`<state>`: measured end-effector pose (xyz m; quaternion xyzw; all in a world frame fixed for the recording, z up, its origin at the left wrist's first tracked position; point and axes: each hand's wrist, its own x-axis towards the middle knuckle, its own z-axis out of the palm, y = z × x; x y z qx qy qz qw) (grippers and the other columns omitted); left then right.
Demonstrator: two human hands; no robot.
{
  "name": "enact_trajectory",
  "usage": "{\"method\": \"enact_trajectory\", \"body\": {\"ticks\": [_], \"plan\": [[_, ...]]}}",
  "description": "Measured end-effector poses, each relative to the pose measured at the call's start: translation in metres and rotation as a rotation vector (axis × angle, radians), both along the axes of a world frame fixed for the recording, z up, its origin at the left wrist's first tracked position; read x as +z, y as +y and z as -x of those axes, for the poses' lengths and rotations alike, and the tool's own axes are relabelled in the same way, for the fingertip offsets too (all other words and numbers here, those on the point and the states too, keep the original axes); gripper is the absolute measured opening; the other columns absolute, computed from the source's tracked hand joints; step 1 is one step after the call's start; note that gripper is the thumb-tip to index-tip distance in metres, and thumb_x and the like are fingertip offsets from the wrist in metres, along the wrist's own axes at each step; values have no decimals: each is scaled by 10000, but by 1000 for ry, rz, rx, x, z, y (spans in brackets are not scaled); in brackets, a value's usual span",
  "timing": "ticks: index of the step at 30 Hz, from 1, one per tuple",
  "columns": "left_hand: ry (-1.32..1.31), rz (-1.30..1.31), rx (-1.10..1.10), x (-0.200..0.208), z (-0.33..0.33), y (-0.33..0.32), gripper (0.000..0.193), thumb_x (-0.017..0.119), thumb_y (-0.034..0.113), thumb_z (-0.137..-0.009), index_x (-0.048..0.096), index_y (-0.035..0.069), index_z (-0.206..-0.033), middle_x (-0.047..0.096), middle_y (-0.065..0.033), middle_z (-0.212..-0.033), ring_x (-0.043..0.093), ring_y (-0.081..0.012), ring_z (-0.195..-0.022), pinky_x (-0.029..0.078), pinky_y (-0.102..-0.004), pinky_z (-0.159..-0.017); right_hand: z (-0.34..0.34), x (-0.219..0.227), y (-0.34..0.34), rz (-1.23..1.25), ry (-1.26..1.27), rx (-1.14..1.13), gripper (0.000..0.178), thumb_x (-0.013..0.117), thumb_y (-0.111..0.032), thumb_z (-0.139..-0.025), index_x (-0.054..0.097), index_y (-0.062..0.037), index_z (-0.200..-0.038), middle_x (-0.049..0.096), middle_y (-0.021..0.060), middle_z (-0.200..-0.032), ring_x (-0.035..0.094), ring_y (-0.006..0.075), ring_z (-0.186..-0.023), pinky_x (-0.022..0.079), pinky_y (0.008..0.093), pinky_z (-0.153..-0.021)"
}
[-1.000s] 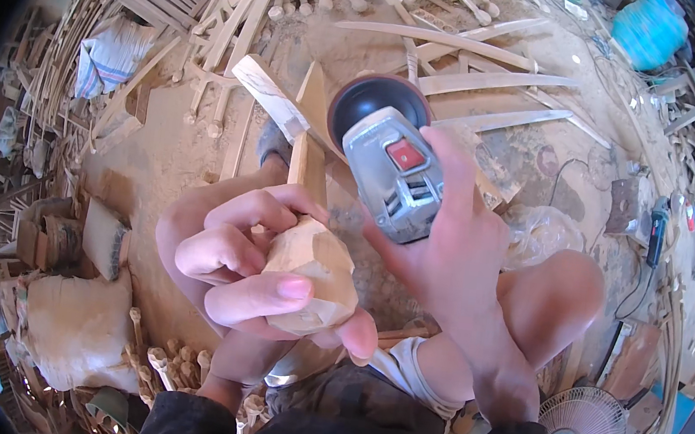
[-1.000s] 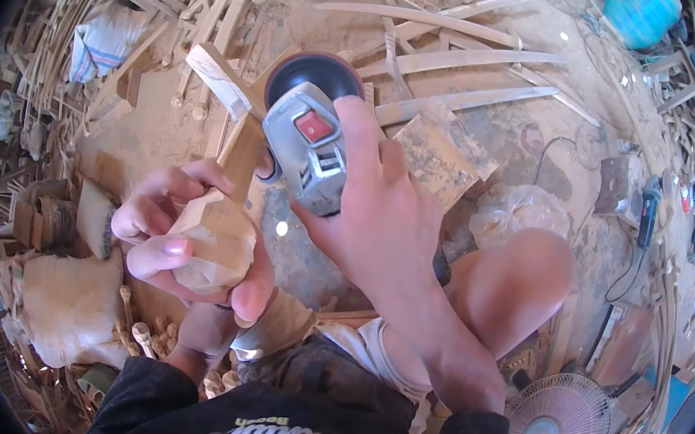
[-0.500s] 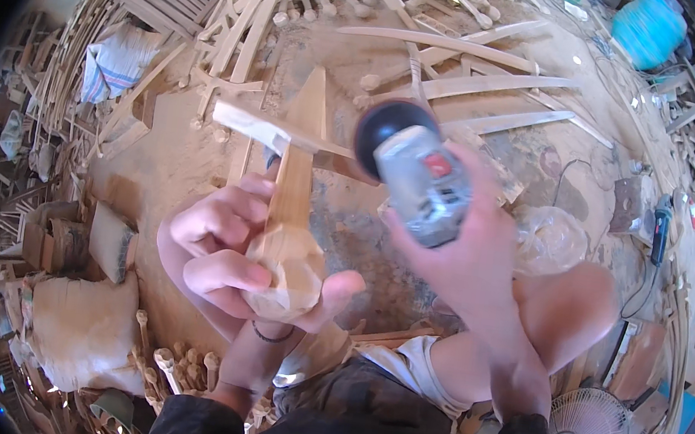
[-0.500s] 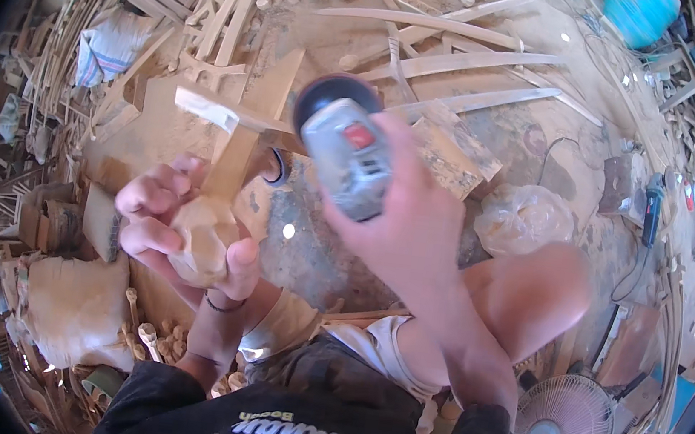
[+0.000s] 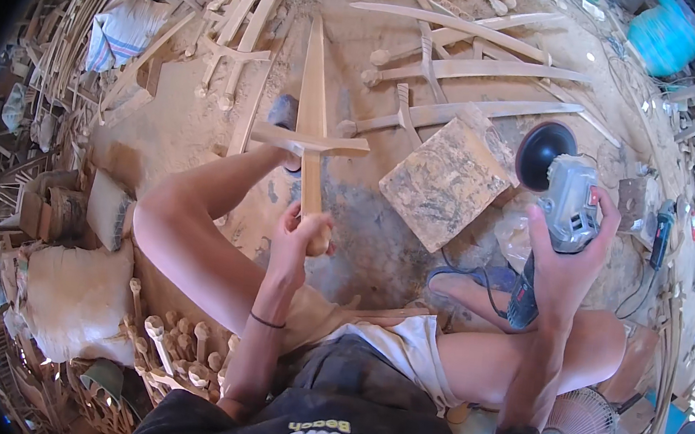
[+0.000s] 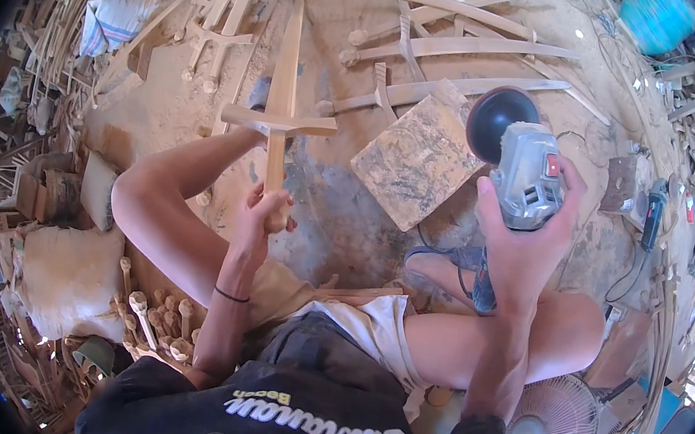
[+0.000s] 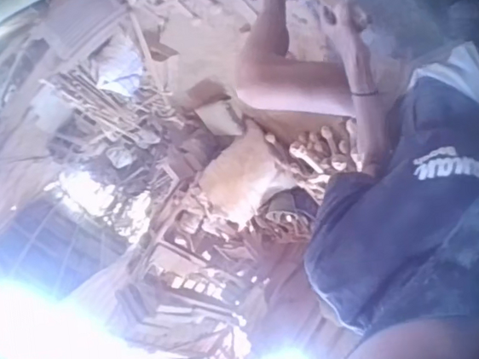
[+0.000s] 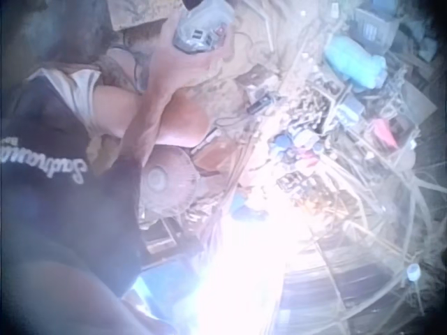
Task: The person sands a wooden sword with an angle grinder and applies glue to the crossguard.
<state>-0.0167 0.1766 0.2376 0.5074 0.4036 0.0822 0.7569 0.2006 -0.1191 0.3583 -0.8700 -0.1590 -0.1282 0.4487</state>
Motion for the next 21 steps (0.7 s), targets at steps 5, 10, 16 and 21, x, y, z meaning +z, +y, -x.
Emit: {"method": "enact_trajectory", "body": {"ticks": [5, 10, 16, 21], "plan": [[-169, 64, -125, 16, 35, -48, 712, 793, 219, -966, 504, -33, -1566, 702, -64, -971, 744, -200, -830, 599, -349, -725, -3, -2, -28, -4, -12, -107, 740, 966, -127, -835, 559, -11, -1442, 617, 150, -1354, 613, 258, -1244, 481, 395, -1103], [-230, 357, -247, 20, 45, -91, 756, 820, 144, -950, 468, -5, -1602, 678, -50, -989, 727, -202, -925, 586, -355, -840, -10, -9, -49, -12, -72, -148, 736, 955, -110, -869, 540, -7, -1468, 604, 141, -1347, 659, 194, -1052, 572, 311, -798], [51, 132, -393, -37, 11, -143, 301, 804, 81, -1014, 645, 18, -1261, 684, 3, -957, 678, -98, -868, 551, -279, -744, -13, -8, -59, -106, -31, -202, 774, 999, -187, -827, 550, 4, -1427, 607, 151, -1361, 605, 247, -1267, 490, 396, -1112], [196, -267, -681, -106, 28, -171, 350, 770, 232, -1054, 651, -12, -1275, 726, -121, -1068, 702, -224, -967, 566, -367, -853, -10, -11, -70, -172, 34, -241, 803, 1005, -217, -828, 530, 21, -1431, 592, 158, -1353, 614, 241, -1248, 504, 387, -1096]]}}
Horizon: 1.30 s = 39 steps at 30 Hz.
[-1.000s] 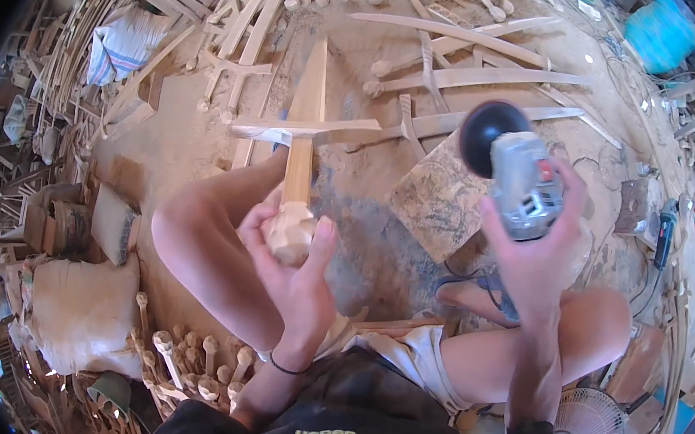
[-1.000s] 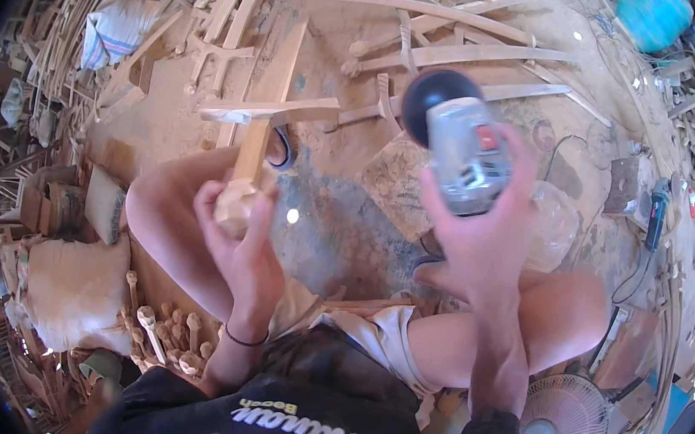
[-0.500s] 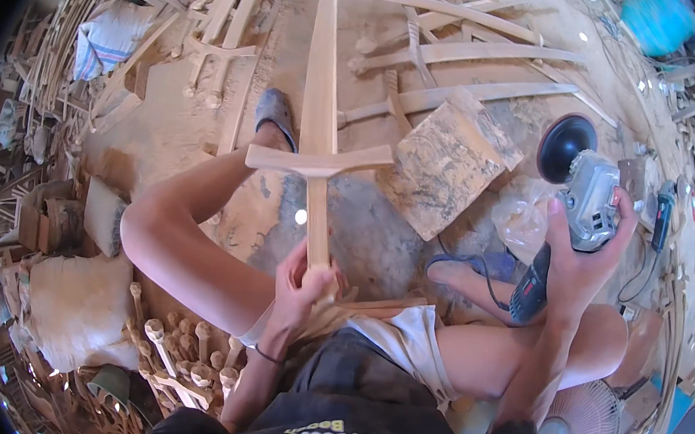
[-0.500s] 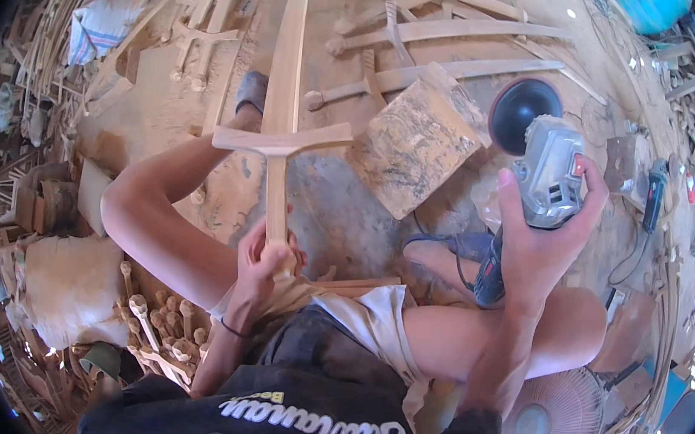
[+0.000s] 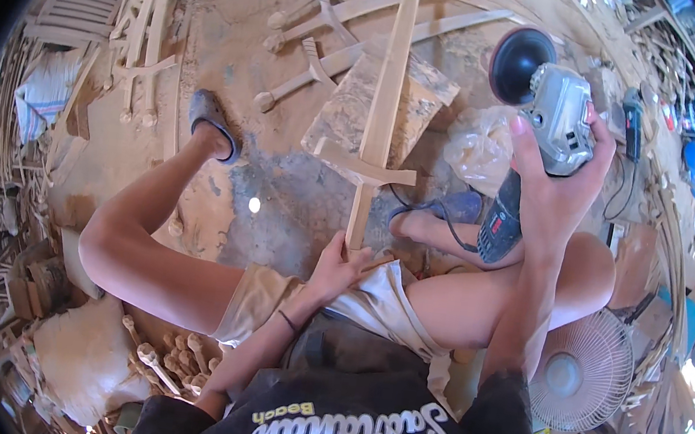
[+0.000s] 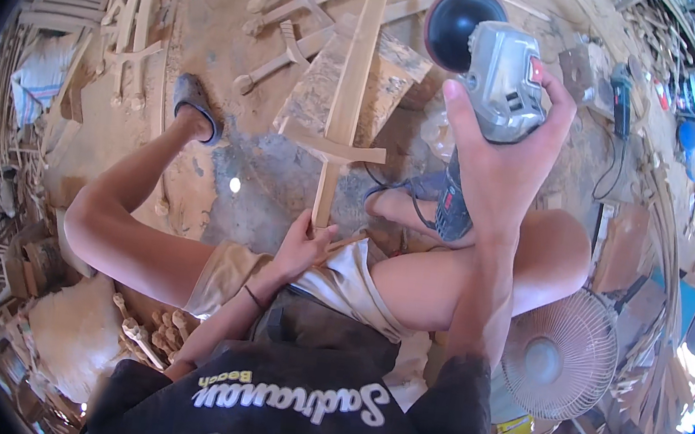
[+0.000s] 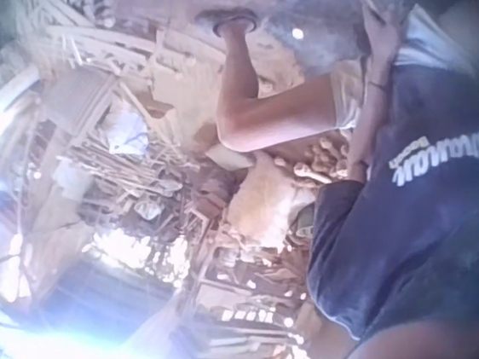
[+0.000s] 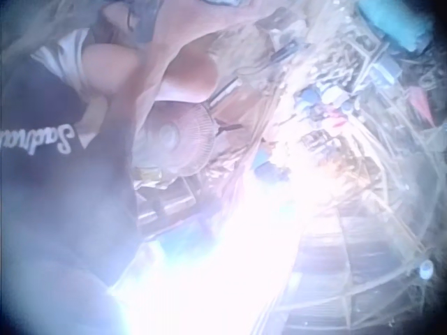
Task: The person sands a wooden sword with an angle grinder and applies glue to the crossguard.
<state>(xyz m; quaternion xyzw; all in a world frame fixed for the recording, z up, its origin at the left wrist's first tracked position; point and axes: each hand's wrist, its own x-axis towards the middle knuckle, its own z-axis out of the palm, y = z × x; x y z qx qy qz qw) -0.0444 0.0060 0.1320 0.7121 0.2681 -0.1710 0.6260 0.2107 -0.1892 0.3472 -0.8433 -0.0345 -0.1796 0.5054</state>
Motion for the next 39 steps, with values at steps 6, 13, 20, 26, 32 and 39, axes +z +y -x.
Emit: {"method": "enact_trajectory", "body": {"ticks": [6, 13, 20, 26, 32, 39], "plan": [[-95, -588, -169, 25, -108, 50, 462, 733, 360, -1043, 684, -37, -1276, 729, -269, -1216, 712, -403, -1136, 562, -486, -946, 4, -8, -30, -25, 64, -96, 867, 1011, -293, -827, 502, 43, -1442, 602, 169, -1330, 637, 236, -1205, 538, 378, -1045], [-40, -1151, -199, -33, -328, 50, 1061, 806, 706, -856, 551, -75, -1527, 571, -274, -1582, 548, -391, -1479, 405, -526, -1221, 9, -15, -59, 2, 26, -182, 895, 1017, -342, -815, 510, 60, -1433, 655, 185, -1283, 673, 249, -1157, 553, 389, -1015], [-114, -758, -386, -29, -358, 52, 767, 797, 539, -910, 699, -138, -1257, 793, -276, -1079, 807, -320, -996, 619, -531, -898, 8, -15, -72, -9, 35, -225, 907, 1022, -356, -806, 521, 67, -1432, 660, 192, -1287, 685, 243, -1150, 562, 385, -1006], [-342, -165, 181, 57, -349, 127, 279, 801, 119, -926, 700, -115, -1039, 749, -171, -838, 737, -257, -596, 597, -418, -512, 13, 2, -48, -259, 168, -141, 884, 1002, -281, -845, 472, 106, -1436, 717, 160, -1105, 735, 167, -857, 608, 291, -772], [-651, -90, 504, 176, -285, 223, 277, 805, 115, -931, 689, -78, -1091, 732, -160, -930, 761, -306, -795, 637, -430, -690, 28, -26, -19, -388, 271, -142, 859, 978, -234, -873, 435, 131, -1430, 722, 133, -1016, 717, 137, -769, 587, 272, -674], [-692, -11, 1169, 138, -187, 262, 147, 726, 71, -1020, 610, 33, -937, 668, -105, -899, 708, -306, -821, 643, -467, -795, 62, -109, 40, -282, 417, -18, 844, 968, -381, -836, 505, -42, -1455, 773, 210, -1149, 777, 323, -1007, 605, 414, -927]]}}
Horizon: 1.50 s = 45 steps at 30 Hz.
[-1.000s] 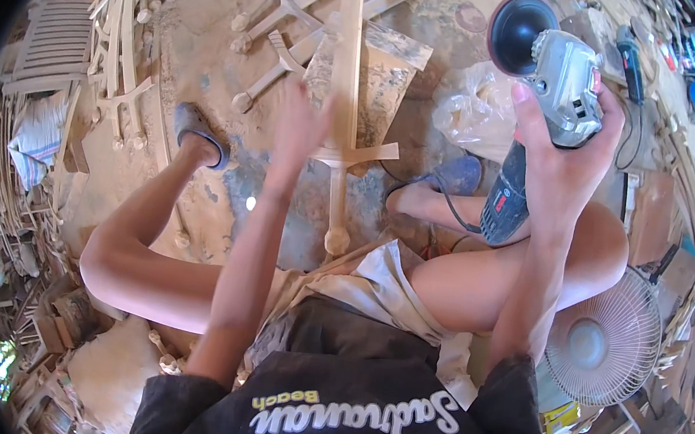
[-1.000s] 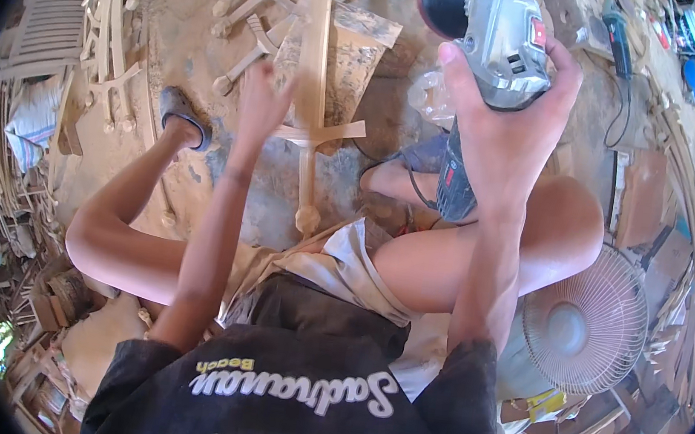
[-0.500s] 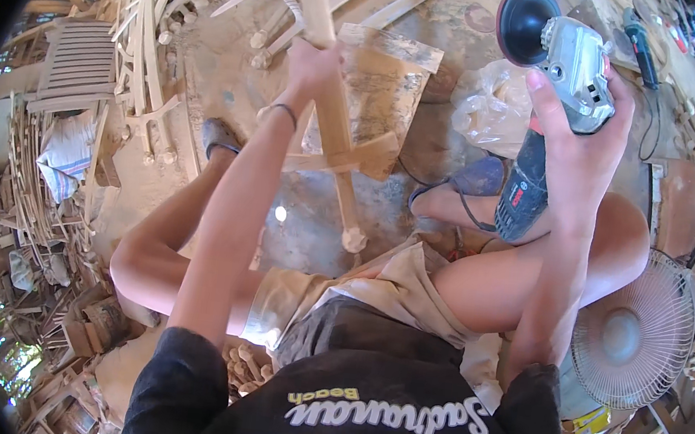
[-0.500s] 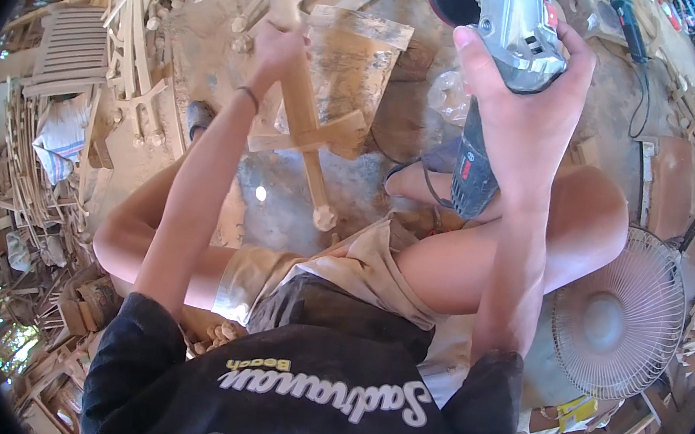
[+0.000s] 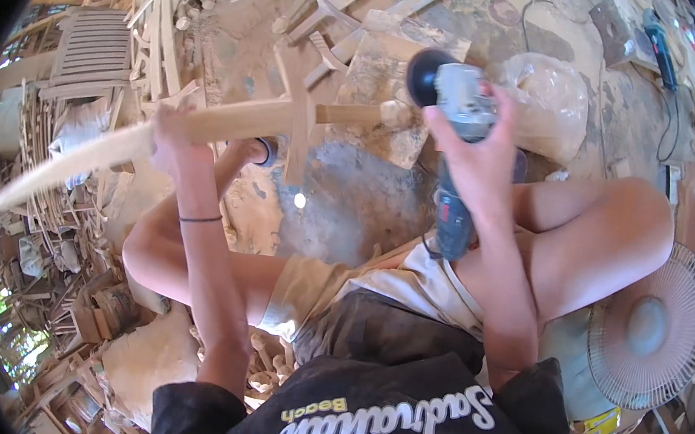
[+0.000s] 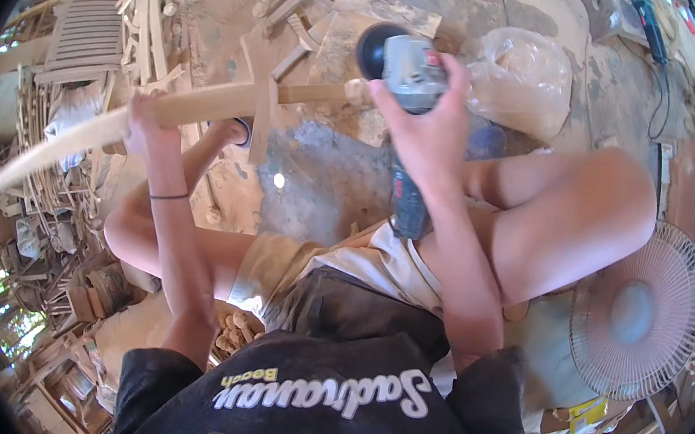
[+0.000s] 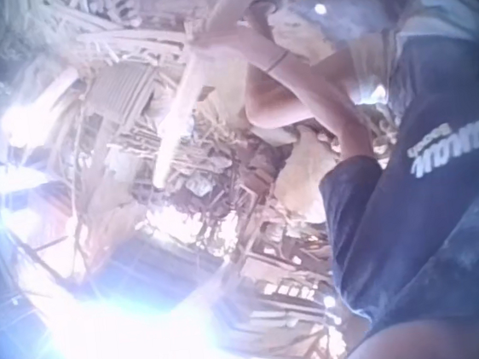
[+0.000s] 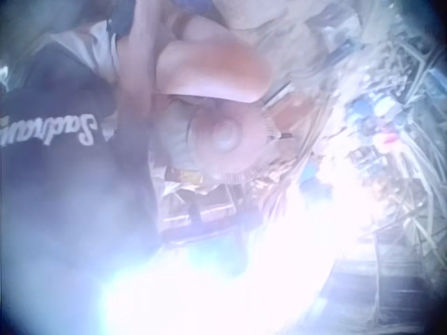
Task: The person sands a wooden sword with an angle grinder and applies glue to the crossguard.
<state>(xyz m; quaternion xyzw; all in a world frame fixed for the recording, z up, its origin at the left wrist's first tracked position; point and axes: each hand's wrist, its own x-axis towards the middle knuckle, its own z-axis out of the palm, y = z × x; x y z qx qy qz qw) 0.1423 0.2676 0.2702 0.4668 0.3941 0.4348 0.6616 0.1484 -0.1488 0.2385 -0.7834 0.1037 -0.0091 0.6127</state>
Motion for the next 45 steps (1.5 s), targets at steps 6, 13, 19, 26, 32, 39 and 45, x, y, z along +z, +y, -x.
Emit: {"method": "enact_trajectory", "body": {"ticks": [6, 13, 19, 26, 32, 39, 45], "plan": [[41, -97, 213, -1, 29, -55, 192, 718, 56, -983, 572, -2, -872, 666, -121, -841, 708, -301, -800, 657, -463, -782, 20, -37, 44, 193, 97, 182, 891, 958, -448, -812, 495, -65, -1469, 768, 245, -1212, 784, 427, -1063, 594, 497, -972], [35, -207, 185, 3, 25, -58, 196, 723, 69, -949, 558, 7, -863, 671, -121, -837, 697, -286, -781, 636, -466, -766, 27, -36, 75, 241, 111, 336, 847, 870, -469, -878, 404, -85, -1472, 781, 289, -1050, 769, 505, -965, 602, 573, -861], [39, -248, 200, 7, 24, -70, 196, 702, 34, -940, 529, 1, -853, 647, -127, -821, 662, -279, -727, 637, -454, -725, 25, -32, 90, 238, 91, 356, 790, 869, -437, -871, 458, -33, -1411, 784, 287, -1045, 780, 479, -965, 608, 560, -862], [11, -228, 193, 11, 21, -69, 226, 681, -2, -915, 484, -6, -806, 631, -133, -806, 656, -275, -723, 630, -445, -691, 23, -44, 75, 261, 211, 319, 784, 887, -434, -857, 466, -62, -1402, 776, 309, -1056, 760, 530, -992, 593, 582, -877], [12, -262, 237, 9, 17, -69, 238, 699, -2, -897, 479, -20, -811, 643, -151, -816, 663, -282, -719, 630, -452, -667, 21, -55, 72, 294, 210, 249, 802, 886, -471, -850, 482, -61, -1409, 777, 313, -1072, 762, 522, -1010, 596, 575, -883], [9, -221, 237, 11, 14, -77, 209, 700, -35, -877, 491, -38, -880, 646, -157, -801, 666, -288, -694, 652, -471, -677, 20, -46, 73, 289, 236, 296, 817, 875, -495, -850, 488, -56, -1420, 781, 304, -1080, 769, 505, -1017, 604, 563, -895], [41, -246, 261, 13, 18, -66, 202, 702, -27, -873, 501, -37, -861, 647, -161, -798, 674, -295, -692, 648, -474, -673, 17, -40, 76, 256, 314, 312, 803, 880, -489, -844, 511, -34, -1392, 781, 303, -1090, 769, 492, -1056, 597, 551, -924]]}}
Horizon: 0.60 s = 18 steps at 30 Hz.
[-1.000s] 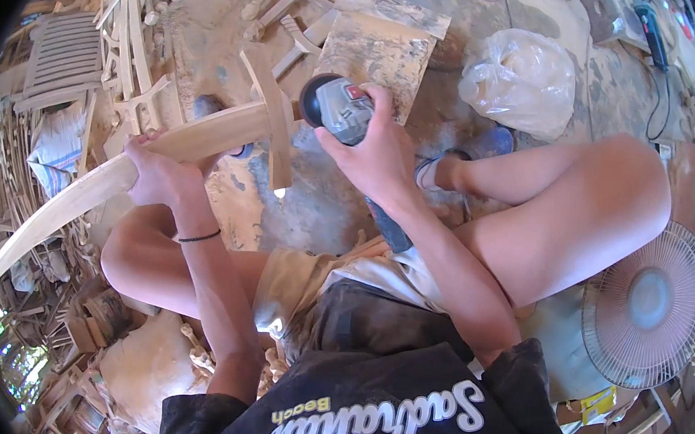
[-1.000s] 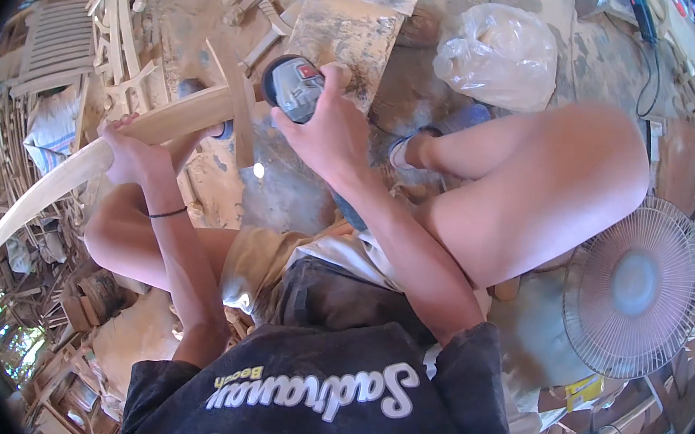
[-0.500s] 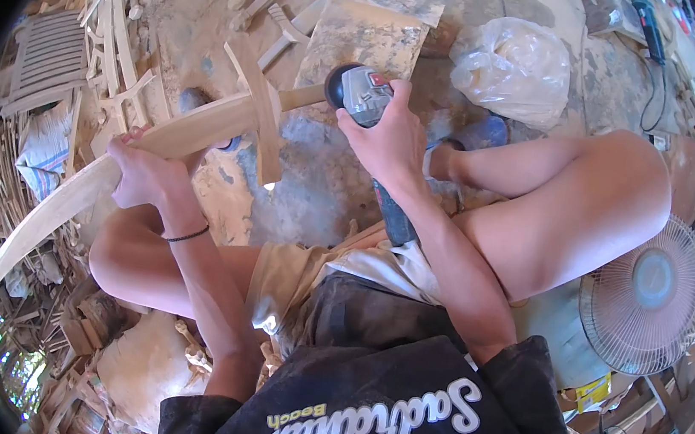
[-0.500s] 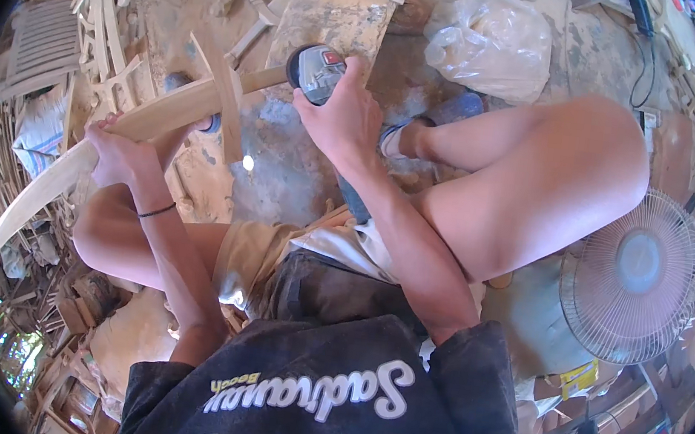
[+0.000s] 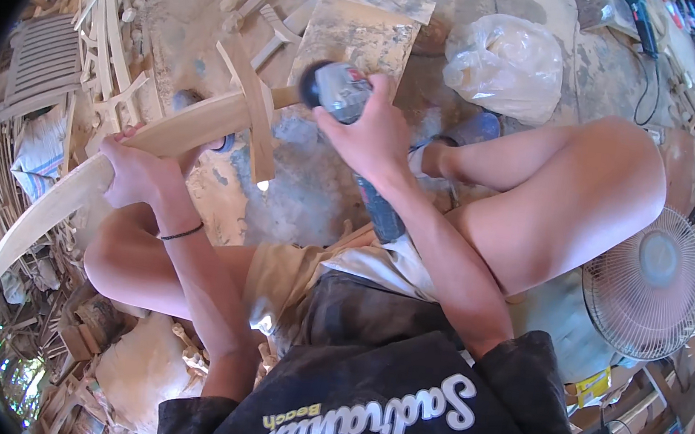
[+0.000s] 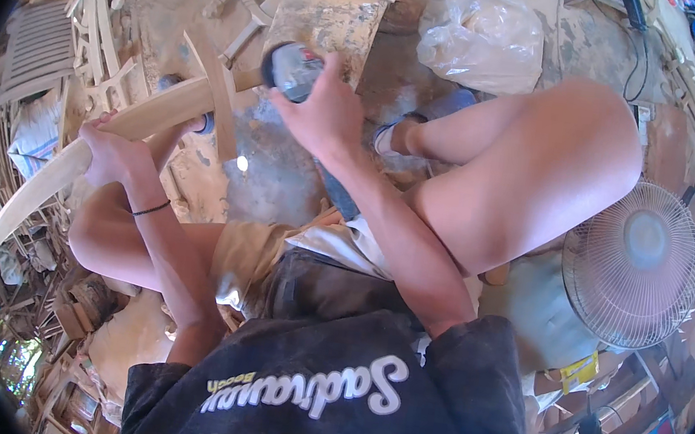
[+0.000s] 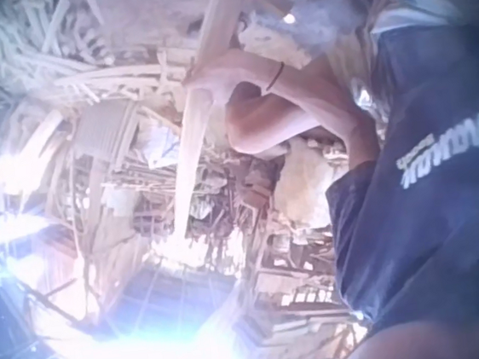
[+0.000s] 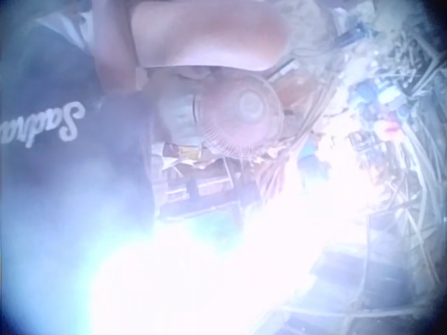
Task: The person sands a wooden sword with an angle grinder and applies glue to the crossguard.
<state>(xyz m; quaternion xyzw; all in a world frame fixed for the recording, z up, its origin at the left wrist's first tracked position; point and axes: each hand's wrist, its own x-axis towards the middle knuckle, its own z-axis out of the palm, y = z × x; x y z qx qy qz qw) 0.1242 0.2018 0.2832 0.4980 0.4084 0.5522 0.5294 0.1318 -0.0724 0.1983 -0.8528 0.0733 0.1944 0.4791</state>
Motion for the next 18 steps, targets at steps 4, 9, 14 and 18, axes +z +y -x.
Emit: {"method": "enact_trajectory", "body": {"ticks": [4, 9, 14, 18], "plan": [[-26, -32, -33, -2, -5, -6, 196, 701, -15, -874, 510, -34, -832, 644, -161, -794, 669, -295, -695, 643, -467, -670, 3, 13, 6, 1, -56, 62, 863, 878, -499, -844, 488, -16, -1444, 771, 318, -1123, 767, 495, -1066, 598, 541, -938], [-69, 103, -10, 3, -4, -5, 239, 756, 23, -905, 528, -19, -849, 620, -123, -782, 640, -279, -692, 633, -479, -682, -7, -10, -25, 139, 60, -65, 846, 878, -512, -840, 476, -10, -1391, 766, 319, -1144, 757, 498, -1080, 590, 545, -947], [-289, 78, -269, 3, -3, 17, 295, 822, 172, -961, 552, 79, -887, 529, -27, -755, 552, -201, -685, 539, -401, -706, -11, 10, -29, 19, 23, -129, 920, 889, -527, -828, 462, 24, -1428, 758, 325, -1191, 761, 472, -1113, 586, 517, -988], [-263, 42, -468, -3, -8, 26, 322, 782, 283, -983, 512, 161, -858, 455, 25, -741, 489, -156, -674, 454, -350, -709, -8, 11, -25, -11, 17, -63, 988, 900, -542, -812, 456, 47, -1469, 748, 325, -1232, 755, 460, -1153, 583, 494, -1017]]}}
